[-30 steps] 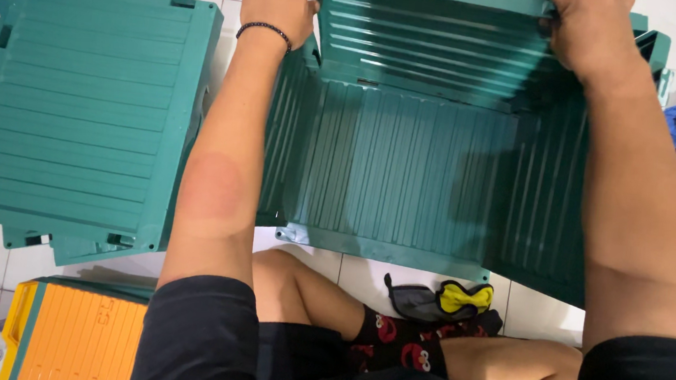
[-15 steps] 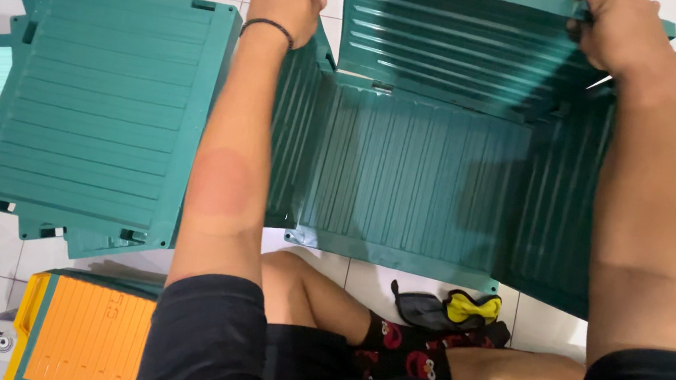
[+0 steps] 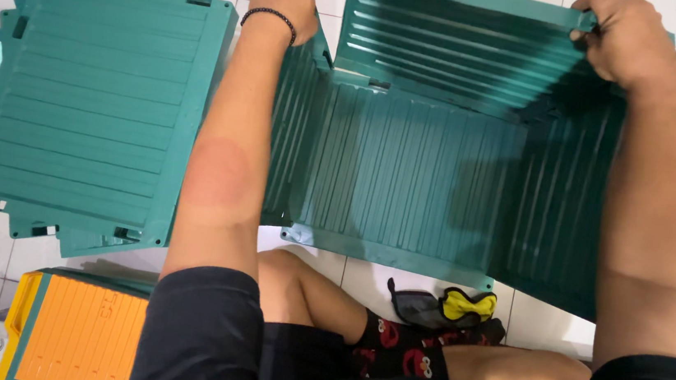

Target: The person sits on the floor and wipes green plastic panels with a yellow cloth, turning them to clean both sides. They then fit the panels together to build the walls of a plastic storage box, pressing the edges to join them.

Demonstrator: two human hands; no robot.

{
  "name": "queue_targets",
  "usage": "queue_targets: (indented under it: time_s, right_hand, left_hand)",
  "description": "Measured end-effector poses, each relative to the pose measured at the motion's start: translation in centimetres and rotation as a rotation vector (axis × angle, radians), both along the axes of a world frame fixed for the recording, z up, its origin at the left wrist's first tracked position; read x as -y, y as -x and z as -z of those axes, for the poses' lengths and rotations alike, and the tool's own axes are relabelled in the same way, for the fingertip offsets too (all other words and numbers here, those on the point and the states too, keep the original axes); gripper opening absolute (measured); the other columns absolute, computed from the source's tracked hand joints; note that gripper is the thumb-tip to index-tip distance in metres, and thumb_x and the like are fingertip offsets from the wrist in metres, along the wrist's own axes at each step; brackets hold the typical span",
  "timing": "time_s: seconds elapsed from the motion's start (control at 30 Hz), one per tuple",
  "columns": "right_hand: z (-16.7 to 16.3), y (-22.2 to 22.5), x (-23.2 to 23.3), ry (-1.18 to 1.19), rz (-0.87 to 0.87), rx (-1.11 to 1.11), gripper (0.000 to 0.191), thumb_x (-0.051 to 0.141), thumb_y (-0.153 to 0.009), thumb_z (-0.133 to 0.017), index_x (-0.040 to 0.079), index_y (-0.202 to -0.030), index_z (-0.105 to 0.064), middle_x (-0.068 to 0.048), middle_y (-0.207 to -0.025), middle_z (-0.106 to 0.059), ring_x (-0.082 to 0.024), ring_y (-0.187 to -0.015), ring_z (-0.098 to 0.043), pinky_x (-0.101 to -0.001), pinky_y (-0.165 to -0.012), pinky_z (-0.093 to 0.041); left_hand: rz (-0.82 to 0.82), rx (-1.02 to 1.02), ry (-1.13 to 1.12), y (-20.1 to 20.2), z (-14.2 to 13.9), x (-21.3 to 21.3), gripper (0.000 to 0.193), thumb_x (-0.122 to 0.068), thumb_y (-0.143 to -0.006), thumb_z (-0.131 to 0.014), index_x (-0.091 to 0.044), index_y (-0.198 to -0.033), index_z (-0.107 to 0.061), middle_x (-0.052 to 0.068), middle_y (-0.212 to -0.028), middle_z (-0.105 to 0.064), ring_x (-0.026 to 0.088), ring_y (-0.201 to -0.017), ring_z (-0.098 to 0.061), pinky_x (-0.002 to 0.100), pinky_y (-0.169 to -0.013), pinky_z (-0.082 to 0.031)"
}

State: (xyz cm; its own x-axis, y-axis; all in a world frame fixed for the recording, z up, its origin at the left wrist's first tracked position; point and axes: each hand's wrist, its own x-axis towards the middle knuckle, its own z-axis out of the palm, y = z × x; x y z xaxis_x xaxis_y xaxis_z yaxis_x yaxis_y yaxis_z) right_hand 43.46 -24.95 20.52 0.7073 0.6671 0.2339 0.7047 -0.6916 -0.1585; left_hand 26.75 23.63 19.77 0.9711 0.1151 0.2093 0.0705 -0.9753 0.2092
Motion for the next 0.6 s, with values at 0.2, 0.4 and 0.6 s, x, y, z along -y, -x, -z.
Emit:
queue_targets:
  time_s: [0.2,0.4,0.6]
  right_hand:
    - [-1.8,0.9,-1.4,0.083,0.021,-0.025,0.028,0.004,-0.097,-0.075,0.012,-0.122,-0.066,-0.017,-0.105,-0.071,-0.037,-0.100,-0.067,-0.0531,-0.098,-0.050]
    - [0.6,6.6,-7.8,-0.106,-0.161,0.525,0.039,0.004,-0.074,-0.068,0.006,-0.112,-0.059,-0.018,-0.114,-0.055,-0.036,-0.110,-0.053,-0.0524,-0.093,-0.039]
    - [10.7,13.2,-16.8,-0.315,-0.377,0.132,0.013,0.005,-0.078,-0.072,0.006,-0.089,-0.064,-0.013,-0.093,-0.062,-0.036,-0.092,-0.063,-0.0476,-0.083,-0.052]
  left_hand:
    - [0.170,0.013,0.326,0.0,-0.7,1.6,0.062,-0.026,-0.084,-0.085,-0.012,-0.137,-0.054,0.016,-0.139,-0.058,0.040,-0.127,-0.053,0.048,-0.100,-0.047]
    - [0.089,-0.076,0.120,-1.0,-0.3,0.7,0.026,-0.025,-0.092,-0.076,-0.010,-0.112,-0.070,0.019,-0.115,-0.066,0.039,-0.121,-0.056,0.049,-0.097,-0.048]
    - [0.000,-0.130,0.096,-0.9,0.0,1.2,0.027,-0.025,-0.091,-0.074,-0.014,-0.115,-0.070,0.021,-0.122,-0.060,0.038,-0.117,-0.056,0.050,-0.091,-0.050]
